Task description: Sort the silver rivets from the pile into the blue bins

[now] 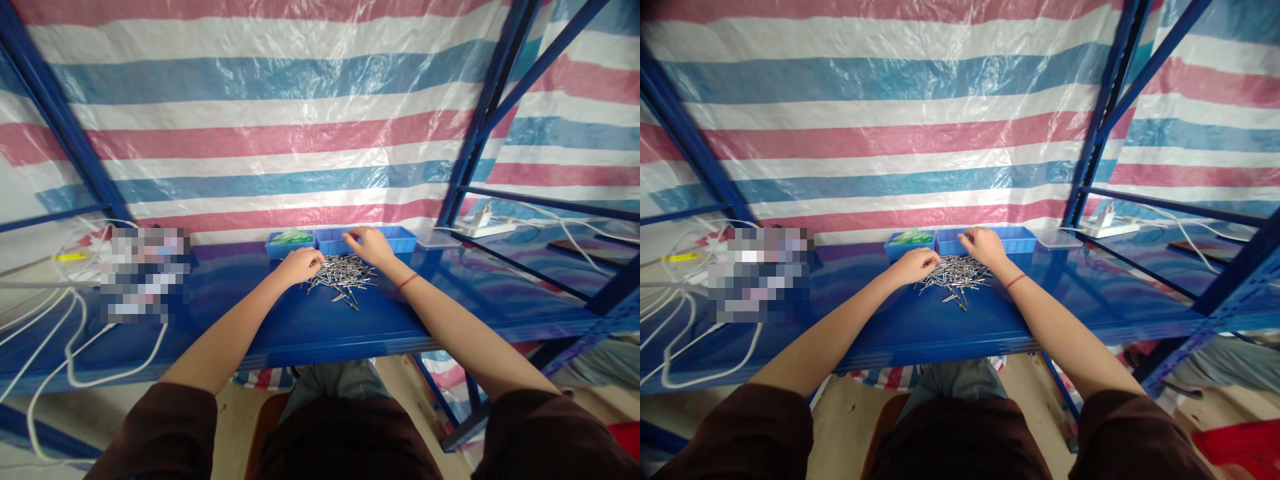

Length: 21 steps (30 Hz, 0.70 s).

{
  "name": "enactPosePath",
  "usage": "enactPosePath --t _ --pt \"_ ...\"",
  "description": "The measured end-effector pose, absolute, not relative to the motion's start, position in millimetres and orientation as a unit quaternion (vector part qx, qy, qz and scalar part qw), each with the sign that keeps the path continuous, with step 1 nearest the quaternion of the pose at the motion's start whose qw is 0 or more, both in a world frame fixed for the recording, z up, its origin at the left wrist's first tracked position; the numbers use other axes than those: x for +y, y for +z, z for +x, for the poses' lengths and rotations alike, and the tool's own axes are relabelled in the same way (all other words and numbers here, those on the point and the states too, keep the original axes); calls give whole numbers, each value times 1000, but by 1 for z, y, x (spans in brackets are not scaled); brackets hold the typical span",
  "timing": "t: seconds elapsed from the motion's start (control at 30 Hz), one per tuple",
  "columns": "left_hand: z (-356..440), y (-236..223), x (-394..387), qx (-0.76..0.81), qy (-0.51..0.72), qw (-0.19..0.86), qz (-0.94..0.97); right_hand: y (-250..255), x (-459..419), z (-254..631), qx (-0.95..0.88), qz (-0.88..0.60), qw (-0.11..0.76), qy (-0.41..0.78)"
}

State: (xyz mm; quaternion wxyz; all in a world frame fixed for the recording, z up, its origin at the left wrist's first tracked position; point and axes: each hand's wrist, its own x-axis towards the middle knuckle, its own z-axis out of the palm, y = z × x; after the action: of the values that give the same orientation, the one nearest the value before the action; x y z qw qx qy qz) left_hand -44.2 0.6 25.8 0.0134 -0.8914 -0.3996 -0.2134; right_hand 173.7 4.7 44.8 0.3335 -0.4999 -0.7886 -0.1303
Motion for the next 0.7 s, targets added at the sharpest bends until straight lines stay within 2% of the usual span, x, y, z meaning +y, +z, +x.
enactPosePath --t 0.23,0.7 --pt "-43 21 -1 -457 -168 60 -871 32 -2 154 -881 -388 262 -63" --pt "-42 18 5 -508 -156 32 -846 30 -3 153 -884 -385 263 -23"
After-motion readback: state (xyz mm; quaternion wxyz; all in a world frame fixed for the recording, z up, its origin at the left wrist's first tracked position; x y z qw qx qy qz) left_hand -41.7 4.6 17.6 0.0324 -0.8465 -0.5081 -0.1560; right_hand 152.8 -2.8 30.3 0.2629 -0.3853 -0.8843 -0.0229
